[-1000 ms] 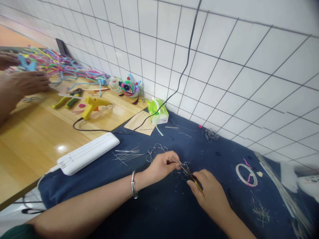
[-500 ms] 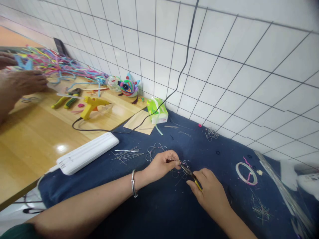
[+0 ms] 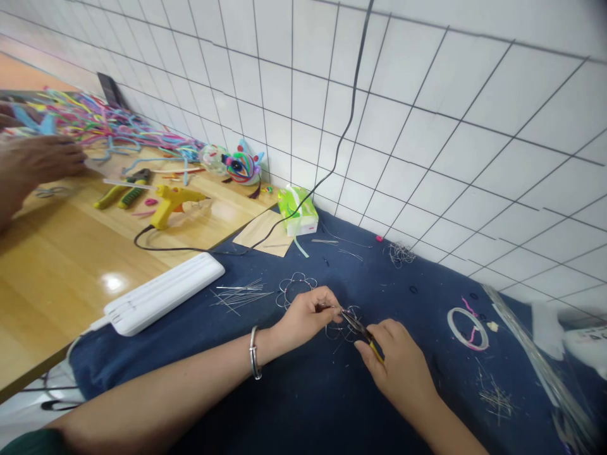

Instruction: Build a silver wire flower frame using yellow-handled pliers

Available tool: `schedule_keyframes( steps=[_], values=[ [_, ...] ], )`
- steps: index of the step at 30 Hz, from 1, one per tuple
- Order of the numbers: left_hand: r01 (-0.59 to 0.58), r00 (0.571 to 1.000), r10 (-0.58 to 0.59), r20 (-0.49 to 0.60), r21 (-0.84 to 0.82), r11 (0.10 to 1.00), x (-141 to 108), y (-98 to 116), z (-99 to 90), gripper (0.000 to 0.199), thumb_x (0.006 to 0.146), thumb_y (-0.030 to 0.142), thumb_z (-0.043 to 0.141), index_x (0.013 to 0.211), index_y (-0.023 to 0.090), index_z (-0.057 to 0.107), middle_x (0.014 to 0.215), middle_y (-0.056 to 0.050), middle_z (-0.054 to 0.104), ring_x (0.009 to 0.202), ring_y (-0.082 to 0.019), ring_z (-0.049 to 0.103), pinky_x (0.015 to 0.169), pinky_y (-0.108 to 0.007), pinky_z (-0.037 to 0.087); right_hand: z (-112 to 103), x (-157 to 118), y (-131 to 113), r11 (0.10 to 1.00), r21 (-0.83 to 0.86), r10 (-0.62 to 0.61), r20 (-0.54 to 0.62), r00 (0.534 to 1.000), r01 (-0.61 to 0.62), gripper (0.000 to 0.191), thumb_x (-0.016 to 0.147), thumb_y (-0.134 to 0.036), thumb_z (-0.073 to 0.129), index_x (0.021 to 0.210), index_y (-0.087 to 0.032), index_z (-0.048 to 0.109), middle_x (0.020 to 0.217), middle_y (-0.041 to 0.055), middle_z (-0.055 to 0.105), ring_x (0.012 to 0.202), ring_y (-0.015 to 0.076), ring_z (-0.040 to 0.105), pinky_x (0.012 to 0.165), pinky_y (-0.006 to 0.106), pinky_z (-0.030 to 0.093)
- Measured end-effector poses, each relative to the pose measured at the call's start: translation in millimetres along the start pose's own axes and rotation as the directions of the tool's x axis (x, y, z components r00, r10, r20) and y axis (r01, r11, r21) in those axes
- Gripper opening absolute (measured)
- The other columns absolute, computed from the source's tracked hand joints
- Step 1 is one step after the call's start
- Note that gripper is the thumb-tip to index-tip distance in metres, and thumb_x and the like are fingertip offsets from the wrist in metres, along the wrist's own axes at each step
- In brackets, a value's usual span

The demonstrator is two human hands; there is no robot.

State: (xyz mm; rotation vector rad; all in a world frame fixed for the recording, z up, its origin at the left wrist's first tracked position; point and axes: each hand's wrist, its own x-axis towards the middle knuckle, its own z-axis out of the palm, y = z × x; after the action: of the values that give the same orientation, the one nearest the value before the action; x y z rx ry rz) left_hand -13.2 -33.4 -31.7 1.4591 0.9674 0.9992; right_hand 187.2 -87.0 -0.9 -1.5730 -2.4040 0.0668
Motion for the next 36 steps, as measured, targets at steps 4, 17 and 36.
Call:
schedule_keyframes(
  steps=[4, 17, 36],
  values=[
    [0.008, 1.000, -0.008, -0.006, 0.011, 1.000, -0.5, -0.8, 0.3, 0.011, 0.080, 0.025, 0.055, 0.078, 0.014, 0.057, 0.072, -0.003, 0.065, 0.069, -0.013, 0.060, 0.064, -0.024, 0.045, -0.4, 0.6, -2.3, 0.998, -0.053, -0.022, -0.026, 0.999, 0.021, 0.025, 0.086, -0.038, 0.044, 0.085, -0.017, 0.058, 0.076, 0.0063, 0.050, 0.076, 0.0193, 0.048, 0.068, 0.032, 0.040],
    [0.063, 0.995, -0.064, 0.072, 0.007, 0.998, 0.6, 2.3, -3.5, 0.016, 0.082, 0.029, 0.053, 0.079, 0.014, 0.058, 0.070, -0.003, 0.066, 0.068, -0.014, 0.061, 0.066, -0.025, 0.045, 1.4, 0.8, 0.4, 0.978, -0.185, -0.106, -0.042, 0.994, 0.096, 0.020, 0.085, -0.032, 0.049, 0.087, -0.016, 0.058, 0.075, 0.0064, 0.048, 0.075, 0.0188, 0.046, 0.068, 0.032, 0.039],
    [0.186, 0.981, -0.194, 0.016, -0.373, 0.909, 2.7, -0.1, -3.7, 0.013, 0.074, 0.023, 0.063, 0.075, 0.013, 0.055, 0.068, -0.001, 0.062, 0.066, -0.012, 0.062, 0.067, -0.025, 0.046, -1.6, 2.1, -8.8, 0.969, -0.240, -0.088, -0.107, 0.990, 0.060, 0.021, 0.084, -0.035, 0.047, 0.085, -0.017, 0.058, 0.079, 0.0082, 0.049, 0.075, 0.0206, 0.042, 0.069, 0.034, 0.035]
  ],
)
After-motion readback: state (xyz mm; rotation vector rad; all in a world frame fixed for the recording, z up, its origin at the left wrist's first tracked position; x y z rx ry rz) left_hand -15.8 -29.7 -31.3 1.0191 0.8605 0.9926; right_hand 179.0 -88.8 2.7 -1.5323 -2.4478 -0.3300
